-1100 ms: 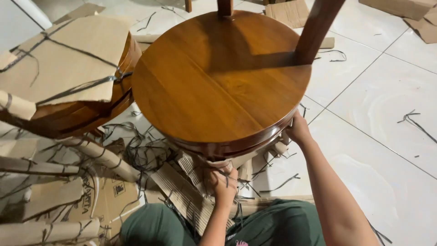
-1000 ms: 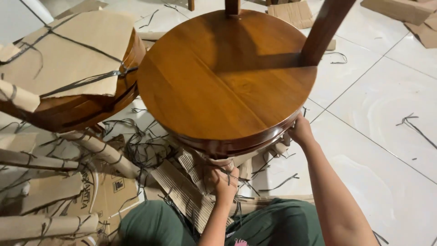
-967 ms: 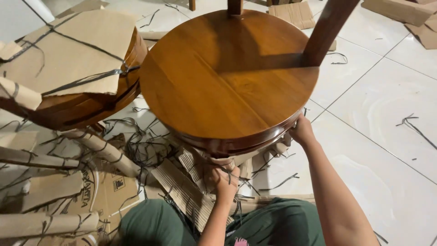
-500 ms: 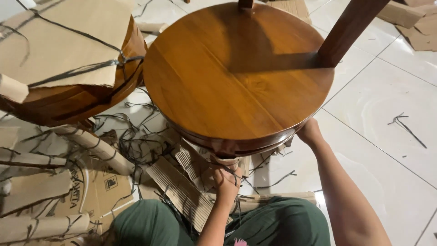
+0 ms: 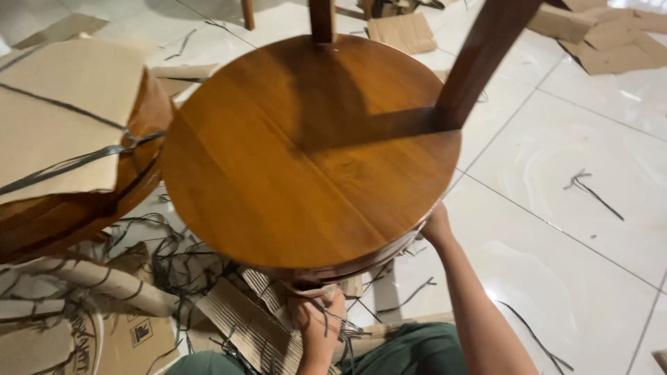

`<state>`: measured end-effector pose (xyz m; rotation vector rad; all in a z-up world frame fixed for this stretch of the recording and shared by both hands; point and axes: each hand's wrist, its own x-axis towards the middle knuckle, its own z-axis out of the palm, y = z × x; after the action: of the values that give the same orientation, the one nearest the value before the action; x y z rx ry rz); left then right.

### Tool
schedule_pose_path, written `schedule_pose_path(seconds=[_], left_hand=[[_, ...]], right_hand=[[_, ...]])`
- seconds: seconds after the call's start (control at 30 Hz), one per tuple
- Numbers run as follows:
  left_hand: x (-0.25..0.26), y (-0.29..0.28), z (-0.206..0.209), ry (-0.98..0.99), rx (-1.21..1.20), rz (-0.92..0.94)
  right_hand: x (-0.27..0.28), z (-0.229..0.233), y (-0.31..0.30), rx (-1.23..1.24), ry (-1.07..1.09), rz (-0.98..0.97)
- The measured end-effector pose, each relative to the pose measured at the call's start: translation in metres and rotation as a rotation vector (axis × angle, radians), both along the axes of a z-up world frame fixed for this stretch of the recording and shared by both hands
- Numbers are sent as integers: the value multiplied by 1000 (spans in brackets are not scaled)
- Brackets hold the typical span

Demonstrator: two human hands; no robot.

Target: Wrapping cardboard around the legs and frame of wooden chairs and securing the wrapping with plastic ties.

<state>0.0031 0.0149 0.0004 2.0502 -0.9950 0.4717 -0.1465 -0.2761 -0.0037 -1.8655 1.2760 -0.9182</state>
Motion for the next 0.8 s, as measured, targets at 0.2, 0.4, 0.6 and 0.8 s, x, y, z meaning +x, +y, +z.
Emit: schedule_pose_path(seconds=[0.2, 0.4, 0.6, 0.8], left_hand=[[4, 3, 2, -994, 447, 119], [20, -3, -89, 170, -141, -48], [32, -2, -70, 309, -42, -179], [67, 9, -49, 407, -38, -334]], right_hand=[[9, 12, 1, -23, -65, -43], [10, 18, 2, -87, -141, -62], [-13, 17, 11, -42, -189, -26], [-26, 1, 52, 200, -131, -235]])
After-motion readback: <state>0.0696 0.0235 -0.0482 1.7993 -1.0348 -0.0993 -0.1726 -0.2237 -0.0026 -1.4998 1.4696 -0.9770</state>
